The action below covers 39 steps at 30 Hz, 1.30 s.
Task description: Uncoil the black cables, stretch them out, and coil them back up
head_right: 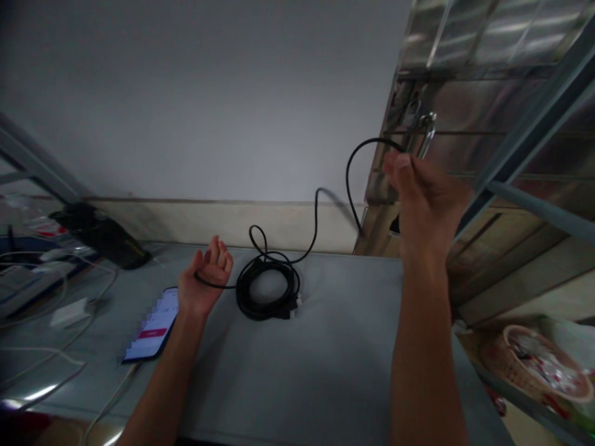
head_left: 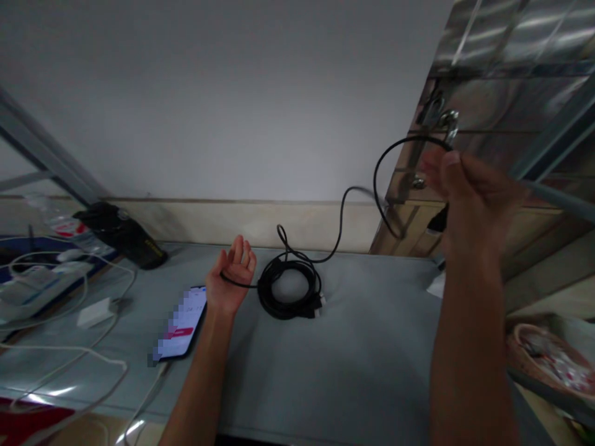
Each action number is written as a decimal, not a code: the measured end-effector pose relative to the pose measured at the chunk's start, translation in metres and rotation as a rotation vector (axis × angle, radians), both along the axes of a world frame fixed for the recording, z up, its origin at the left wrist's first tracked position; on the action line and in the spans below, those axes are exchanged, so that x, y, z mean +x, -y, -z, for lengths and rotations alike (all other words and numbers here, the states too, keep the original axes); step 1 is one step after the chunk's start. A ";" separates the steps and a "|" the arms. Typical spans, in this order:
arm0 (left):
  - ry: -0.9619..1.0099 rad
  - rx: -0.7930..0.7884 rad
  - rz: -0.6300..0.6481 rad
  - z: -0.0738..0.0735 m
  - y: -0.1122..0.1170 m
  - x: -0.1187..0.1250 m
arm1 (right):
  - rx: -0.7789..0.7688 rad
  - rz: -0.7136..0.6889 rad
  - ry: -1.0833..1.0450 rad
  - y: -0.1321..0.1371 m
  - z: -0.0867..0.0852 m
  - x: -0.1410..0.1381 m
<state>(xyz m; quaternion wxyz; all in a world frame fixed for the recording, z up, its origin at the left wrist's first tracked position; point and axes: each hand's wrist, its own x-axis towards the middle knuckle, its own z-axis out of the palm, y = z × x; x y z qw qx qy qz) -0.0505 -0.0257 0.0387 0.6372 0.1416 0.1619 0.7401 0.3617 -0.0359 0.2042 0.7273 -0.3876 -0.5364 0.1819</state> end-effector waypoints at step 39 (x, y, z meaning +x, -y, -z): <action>0.003 -0.108 0.395 -0.004 0.006 0.028 | -0.265 -0.719 1.313 -0.007 0.107 -0.194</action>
